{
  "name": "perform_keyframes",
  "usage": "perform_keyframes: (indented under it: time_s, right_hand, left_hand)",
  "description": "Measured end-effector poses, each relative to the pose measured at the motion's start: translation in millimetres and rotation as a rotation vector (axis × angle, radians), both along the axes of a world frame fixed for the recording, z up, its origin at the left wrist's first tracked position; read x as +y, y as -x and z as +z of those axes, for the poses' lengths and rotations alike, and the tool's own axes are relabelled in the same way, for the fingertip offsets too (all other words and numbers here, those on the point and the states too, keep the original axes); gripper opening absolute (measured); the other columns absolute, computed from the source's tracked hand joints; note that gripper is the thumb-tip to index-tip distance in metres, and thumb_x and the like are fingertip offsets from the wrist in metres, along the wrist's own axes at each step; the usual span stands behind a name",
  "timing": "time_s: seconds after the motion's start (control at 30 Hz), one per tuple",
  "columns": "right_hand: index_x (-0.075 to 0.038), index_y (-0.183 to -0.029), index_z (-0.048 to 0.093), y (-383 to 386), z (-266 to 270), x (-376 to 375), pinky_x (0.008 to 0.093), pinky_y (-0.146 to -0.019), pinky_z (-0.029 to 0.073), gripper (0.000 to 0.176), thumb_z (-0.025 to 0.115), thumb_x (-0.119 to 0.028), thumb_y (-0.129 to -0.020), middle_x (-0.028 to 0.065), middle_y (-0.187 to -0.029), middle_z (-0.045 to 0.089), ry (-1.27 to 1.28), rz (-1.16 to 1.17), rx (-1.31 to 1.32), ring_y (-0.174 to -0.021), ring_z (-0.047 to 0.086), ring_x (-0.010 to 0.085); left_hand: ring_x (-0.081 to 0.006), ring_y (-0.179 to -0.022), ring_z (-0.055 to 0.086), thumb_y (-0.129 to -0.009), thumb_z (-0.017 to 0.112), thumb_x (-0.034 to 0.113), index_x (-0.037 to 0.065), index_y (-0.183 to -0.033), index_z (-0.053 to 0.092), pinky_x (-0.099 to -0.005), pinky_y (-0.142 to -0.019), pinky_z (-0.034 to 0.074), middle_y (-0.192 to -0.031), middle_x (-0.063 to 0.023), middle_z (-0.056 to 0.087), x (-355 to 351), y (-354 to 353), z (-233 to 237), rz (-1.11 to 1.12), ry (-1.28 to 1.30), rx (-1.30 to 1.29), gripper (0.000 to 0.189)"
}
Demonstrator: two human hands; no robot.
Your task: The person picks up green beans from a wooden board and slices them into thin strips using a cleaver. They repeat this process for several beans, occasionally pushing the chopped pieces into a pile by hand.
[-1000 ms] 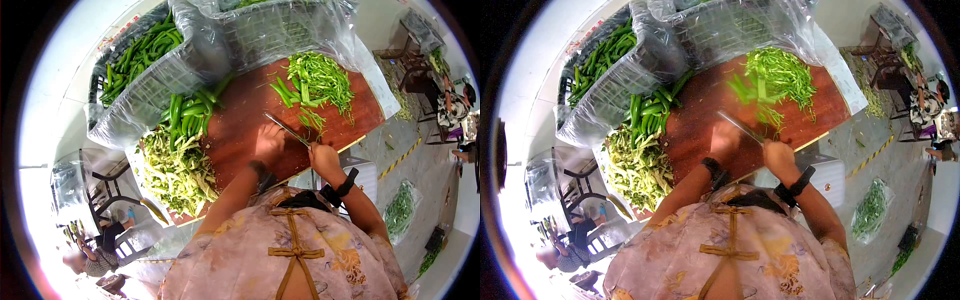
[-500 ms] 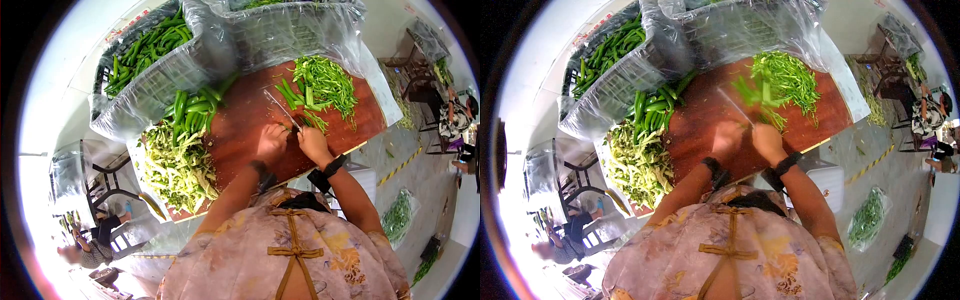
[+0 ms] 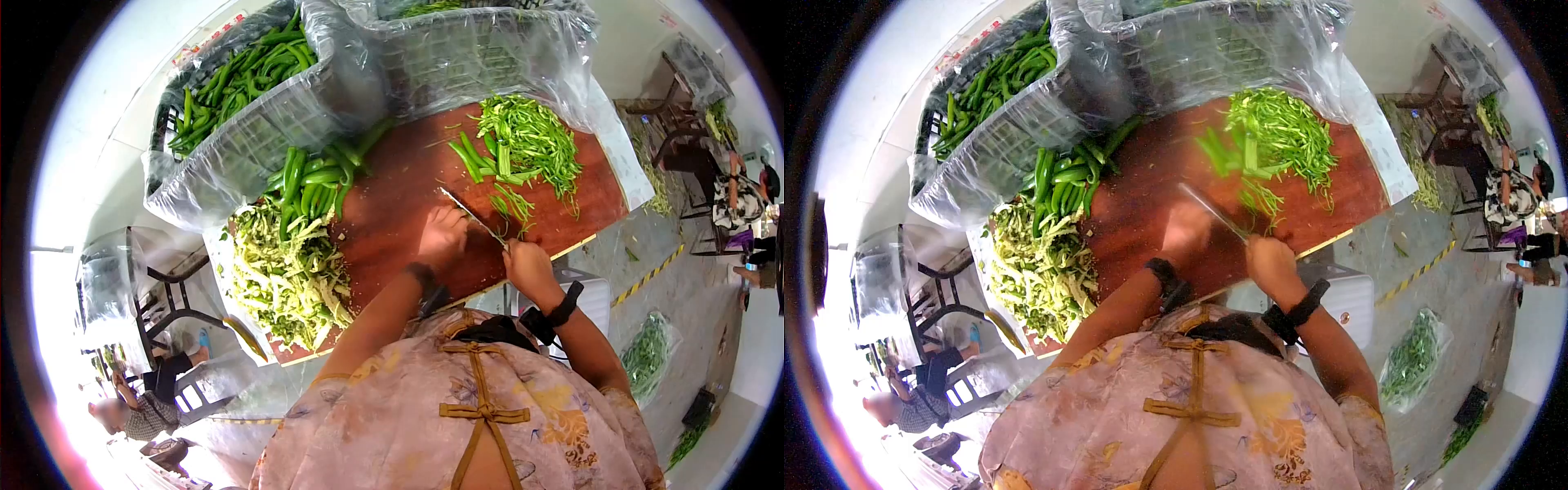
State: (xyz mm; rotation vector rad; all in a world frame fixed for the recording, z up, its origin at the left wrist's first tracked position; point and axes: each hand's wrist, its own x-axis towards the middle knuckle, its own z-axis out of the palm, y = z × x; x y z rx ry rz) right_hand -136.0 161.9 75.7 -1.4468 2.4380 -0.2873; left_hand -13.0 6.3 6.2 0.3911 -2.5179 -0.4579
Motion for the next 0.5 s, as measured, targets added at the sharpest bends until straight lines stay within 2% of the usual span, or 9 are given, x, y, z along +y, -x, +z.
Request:
perform_keyframes:
  time_s: [0.07,0.27,0.37,0.5]
  right_hand:
    - [-0.001,-0.078,0.055,2,-4,-7,0.0491,-0.059,0.047,0.017,0.056,-0.017,-0.082,0.0215,-0.067,0.059,0.071,0.068,-0.019,-0.066,0.059,0.0398]
    - [-0.001,-0.078,0.055,-1,-22,-64,0.0489,-0.058,0.047,0.018,0.056,-0.019,-0.083,0.0207,-0.068,0.06,0.101,0.078,0.031,-0.065,0.059,0.0395]
    - [-0.001,-0.077,0.056,6,-27,-77,0.0489,-0.058,0.047,0.019,0.055,-0.02,-0.083,0.0208,-0.068,0.06,0.131,0.047,0.065,-0.065,0.059,0.0395]
    - [-0.001,-0.077,0.057,11,-20,-61,0.0495,-0.059,0.047,0.02,0.056,-0.021,-0.083,0.0214,-0.067,0.059,0.172,0.019,0.006,-0.066,0.059,0.0404]
  left_hand:
    - [-0.0258,-0.094,0.053,-0.066,0.059,0.007,0.006,-0.087,0.06,-0.0389,-0.086,0.039,-0.092,-0.0076,0.058,0,0,0,-0.009,-0.035,-0.022,0.02]
    - [-0.0264,-0.092,0.053,-0.066,0.059,0.006,0.005,-0.086,0.06,-0.039,-0.084,0.04,-0.091,-0.0087,0.058,-4,3,-5,-0.051,-0.04,0.04,0.02]
    - [-0.0266,-0.093,0.053,-0.067,0.058,0.005,0.004,-0.086,0.06,-0.039,-0.084,0.04,-0.091,-0.0093,0.057,-6,7,-19,-0.039,-0.043,-0.073,0.019]
    - [-0.0277,-0.093,0.053,-0.068,0.058,0.006,0.004,-0.085,0.06,-0.0394,-0.084,0.04,-0.091,-0.0099,0.057,-3,4,-14,-0.03,-0.012,0.086,0.018]
